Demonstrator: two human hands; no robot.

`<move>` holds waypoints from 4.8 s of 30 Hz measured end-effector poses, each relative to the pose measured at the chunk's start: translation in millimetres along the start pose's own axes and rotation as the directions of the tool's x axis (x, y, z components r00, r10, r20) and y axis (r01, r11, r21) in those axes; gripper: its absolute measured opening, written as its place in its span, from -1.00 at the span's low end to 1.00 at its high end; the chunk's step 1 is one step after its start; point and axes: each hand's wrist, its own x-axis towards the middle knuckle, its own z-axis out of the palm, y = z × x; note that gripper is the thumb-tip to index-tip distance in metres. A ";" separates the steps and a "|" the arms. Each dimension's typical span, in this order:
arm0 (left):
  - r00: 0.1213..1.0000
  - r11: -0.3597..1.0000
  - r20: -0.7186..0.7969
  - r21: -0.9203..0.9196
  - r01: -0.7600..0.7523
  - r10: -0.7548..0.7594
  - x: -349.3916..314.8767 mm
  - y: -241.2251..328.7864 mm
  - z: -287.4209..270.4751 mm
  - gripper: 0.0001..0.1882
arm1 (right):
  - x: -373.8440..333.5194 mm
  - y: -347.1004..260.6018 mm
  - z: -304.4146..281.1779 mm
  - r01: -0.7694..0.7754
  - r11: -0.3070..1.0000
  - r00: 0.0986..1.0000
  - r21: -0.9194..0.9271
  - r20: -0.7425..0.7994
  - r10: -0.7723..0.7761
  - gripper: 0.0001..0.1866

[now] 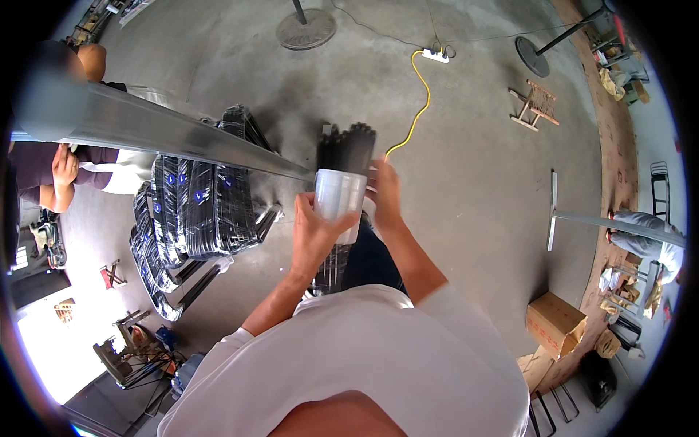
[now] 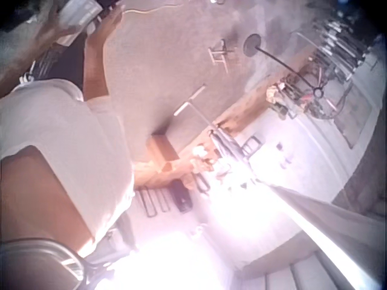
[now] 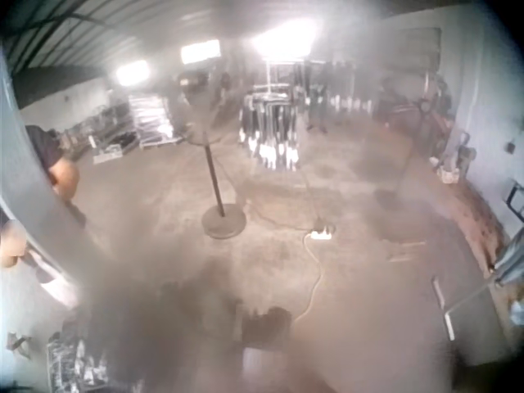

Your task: The person wraps black metal furniture frames with plastic wrap using a handheld roll. They move between stacks of frames, tear off wrap, and secure the frames before placing them on a pallet. The person also retrieves a new roll of wrap from a shelf and continues wrapping additional frames.

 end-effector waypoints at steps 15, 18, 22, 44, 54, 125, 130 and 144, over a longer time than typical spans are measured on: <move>0.892 0.938 0.426 0.221 -0.267 0.153 61.8 -17.4 11.5 -0.56 | -39.2 -54.9 -36.0 -0.148 0.976 0.988 -0.160 0.011 0.152 -0.52; 0.980 0.997 0.180 -0.006 -0.078 0.078 84.5 -43.9 31.6 -0.66 | -32.3 -51.8 -57.2 -0.215 0.975 0.975 -0.053 0.038 0.217 -0.48; 0.660 0.696 0.737 -0.397 0.598 -0.147 87.0 -51.6 40.5 -0.65 | -26.0 -42.4 -85.3 -0.159 0.981 0.986 -0.107 0.030 0.163 -0.45; 0.863 0.909 0.349 -0.069 0.411 -0.364 107.6 -81.7 -50.2 -0.37 | 59.9 68.4 -1.5 -0.439 0.827 0.898 0.351 0.159 0.410 -0.71; 0.998 0.983 -0.024 0.173 -0.057 0.062 61.0 5.7 -49.9 -0.42 | -12.3 -31.4 74.7 -0.048 0.999 0.974 -0.009 0.223 0.049 -0.57; 0.510 0.166 0.809 -0.568 0.806 0.291 77.5 -63.8 41.9 -0.22 | 84.9 54.0 -99.0 -0.301 0.913 0.953 0.274 0.060 0.296 -0.52; 0.729 0.653 0.583 -0.402 0.643 -0.358 104.0 -133.8 17.3 -0.40 | 108.9 99.4 -32.4 -0.423 0.859 0.869 0.289 0.399 0.293 -0.55; 0.343 0.004 0.939 -0.343 0.939 0.029 128.0 -117.7 5.0 -0.48 | 83.1 49.6 26.2 -0.479 0.863 0.755 0.161 0.576 0.313 -0.67</move>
